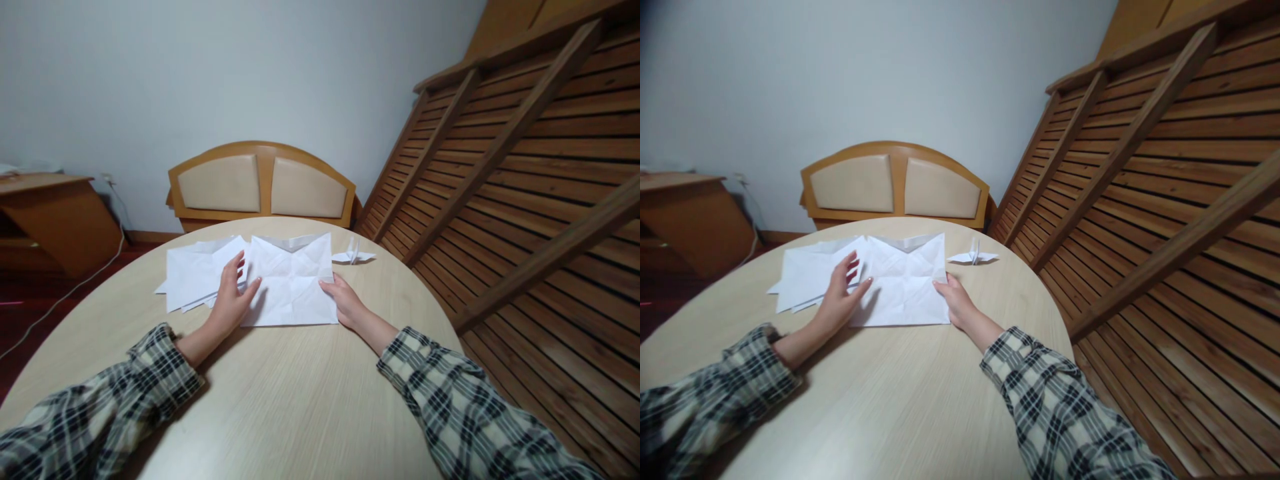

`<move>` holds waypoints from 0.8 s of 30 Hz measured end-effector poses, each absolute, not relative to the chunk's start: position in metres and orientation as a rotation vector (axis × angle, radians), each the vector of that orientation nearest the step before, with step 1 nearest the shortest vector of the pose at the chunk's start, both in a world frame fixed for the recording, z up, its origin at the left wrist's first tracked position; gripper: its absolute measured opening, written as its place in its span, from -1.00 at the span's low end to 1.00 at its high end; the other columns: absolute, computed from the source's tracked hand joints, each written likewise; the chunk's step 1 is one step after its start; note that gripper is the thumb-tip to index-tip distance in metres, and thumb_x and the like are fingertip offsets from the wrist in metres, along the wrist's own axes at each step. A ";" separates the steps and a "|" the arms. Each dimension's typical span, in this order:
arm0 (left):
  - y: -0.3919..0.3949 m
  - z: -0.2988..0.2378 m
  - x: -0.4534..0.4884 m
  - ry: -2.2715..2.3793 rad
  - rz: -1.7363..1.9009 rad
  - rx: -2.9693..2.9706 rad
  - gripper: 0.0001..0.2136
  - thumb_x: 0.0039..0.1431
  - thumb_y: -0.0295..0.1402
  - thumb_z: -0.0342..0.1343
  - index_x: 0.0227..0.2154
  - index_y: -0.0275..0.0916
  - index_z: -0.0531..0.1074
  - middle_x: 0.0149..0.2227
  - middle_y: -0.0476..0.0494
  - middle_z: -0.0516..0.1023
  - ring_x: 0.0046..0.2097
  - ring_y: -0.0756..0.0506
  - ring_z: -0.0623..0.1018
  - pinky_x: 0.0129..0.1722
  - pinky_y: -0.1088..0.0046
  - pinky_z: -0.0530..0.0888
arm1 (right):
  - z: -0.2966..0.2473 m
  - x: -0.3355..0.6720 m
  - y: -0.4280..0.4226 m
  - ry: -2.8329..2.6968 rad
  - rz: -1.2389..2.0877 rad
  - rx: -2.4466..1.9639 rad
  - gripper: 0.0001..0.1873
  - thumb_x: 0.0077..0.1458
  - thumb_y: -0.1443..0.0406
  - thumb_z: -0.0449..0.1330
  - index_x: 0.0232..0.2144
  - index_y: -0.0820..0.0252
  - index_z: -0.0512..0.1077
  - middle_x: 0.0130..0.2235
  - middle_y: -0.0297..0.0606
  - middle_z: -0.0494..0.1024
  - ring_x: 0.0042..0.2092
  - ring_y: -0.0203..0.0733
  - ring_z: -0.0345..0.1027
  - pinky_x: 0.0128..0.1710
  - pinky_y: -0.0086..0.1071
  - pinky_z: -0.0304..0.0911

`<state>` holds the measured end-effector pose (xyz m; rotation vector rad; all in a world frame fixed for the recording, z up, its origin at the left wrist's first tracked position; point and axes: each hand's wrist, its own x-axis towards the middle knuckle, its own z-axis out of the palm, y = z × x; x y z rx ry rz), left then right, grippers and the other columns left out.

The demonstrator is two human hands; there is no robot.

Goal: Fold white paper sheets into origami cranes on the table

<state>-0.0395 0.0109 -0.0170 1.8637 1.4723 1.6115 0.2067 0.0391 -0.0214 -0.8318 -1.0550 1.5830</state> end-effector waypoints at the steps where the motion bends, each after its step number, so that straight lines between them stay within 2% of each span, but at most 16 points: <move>1: 0.013 -0.019 -0.041 1.459 1.608 1.732 -0.37 0.16 -0.20 0.14 0.26 -0.18 0.10 0.28 -0.39 0.19 0.21 -0.26 0.34 0.14 0.10 0.34 | -0.021 0.208 0.039 -1.058 1.591 -0.823 -0.64 -0.12 0.30 0.29 -0.19 0.14 0.42 -0.21 -0.22 0.64 -0.20 -0.03 0.54 -0.14 -0.12 0.43; 4: 0.016 -0.020 -0.040 1.452 1.547 1.431 -0.37 0.06 -0.16 0.21 0.18 -0.22 0.21 0.08 -0.33 0.43 0.02 -0.23 0.48 -0.05 0.23 0.46 | -0.022 0.210 0.040 -1.046 1.630 -0.798 -0.63 -0.13 0.30 0.30 -0.19 0.16 0.43 -0.23 -0.20 0.64 -0.17 0.00 0.54 -0.11 -0.10 0.42; 7: 0.014 -0.015 -0.038 1.317 1.401 1.279 -0.56 -0.02 -0.11 0.24 -0.13 -0.29 0.43 -0.24 -0.18 0.57 -0.23 -0.17 0.55 -0.26 0.34 0.48 | -0.021 0.211 0.042 -0.988 1.691 -0.783 -0.68 -0.12 0.32 0.30 -0.22 0.18 0.45 -0.26 -0.19 0.65 -0.16 0.02 0.55 -0.10 -0.09 0.42; 9: 0.011 -0.010 -0.036 1.224 1.336 1.220 -0.65 -0.06 -0.12 0.26 -0.29 -0.28 0.46 -0.35 -0.12 0.58 -0.33 -0.14 0.54 -0.34 0.39 0.47 | -0.020 0.212 0.043 -0.951 1.729 -0.776 -0.73 -0.09 0.32 0.29 -0.24 0.19 0.46 -0.27 -0.18 0.65 -0.16 0.02 0.55 -0.09 -0.09 0.42; 14: 0.007 -0.001 -0.034 1.119 1.353 1.074 -0.71 -0.13 -0.23 0.32 -0.35 -0.25 0.46 -0.40 -0.06 0.62 -0.39 -0.10 0.56 -0.34 0.42 0.49 | -0.019 0.214 0.047 -0.953 1.734 -0.762 -0.85 -0.04 0.33 0.27 -0.33 0.21 0.49 -0.30 -0.18 0.65 -0.16 -0.02 0.54 -0.06 -0.15 0.40; 19: 0.004 0.006 -0.036 1.063 1.323 0.993 -0.74 -0.12 -0.37 0.31 -0.30 -0.27 0.47 -0.38 -0.09 0.63 -0.41 -0.07 0.56 -0.39 0.47 0.49 | -0.023 0.216 0.051 -1.042 1.692 -0.754 -0.80 -0.10 0.35 0.31 -0.32 0.21 0.50 -0.27 -0.20 0.65 -0.22 -0.09 0.53 -0.07 -0.20 0.38; 21: 0.003 0.009 -0.037 1.082 1.306 0.992 -0.76 -0.10 -0.38 0.29 -0.31 -0.29 0.49 -0.41 -0.09 0.62 -0.46 -0.06 0.54 -0.46 0.49 0.47 | -0.023 0.218 0.052 -1.069 1.675 -0.759 -0.78 -0.13 0.35 0.33 -0.33 0.21 0.50 -0.27 -0.20 0.65 -0.25 -0.12 0.53 -0.08 -0.23 0.37; 24: 0.000 0.015 -0.036 1.116 1.302 1.000 -0.81 -0.09 -0.38 0.28 -0.36 -0.29 0.49 -0.45 -0.08 0.59 -0.48 -0.06 0.52 -0.45 0.46 0.47 | -0.022 0.221 0.053 -1.090 1.668 -0.765 -0.76 -0.15 0.34 0.35 -0.32 0.21 0.51 -0.27 -0.22 0.64 -0.27 -0.16 0.51 -0.09 -0.26 0.37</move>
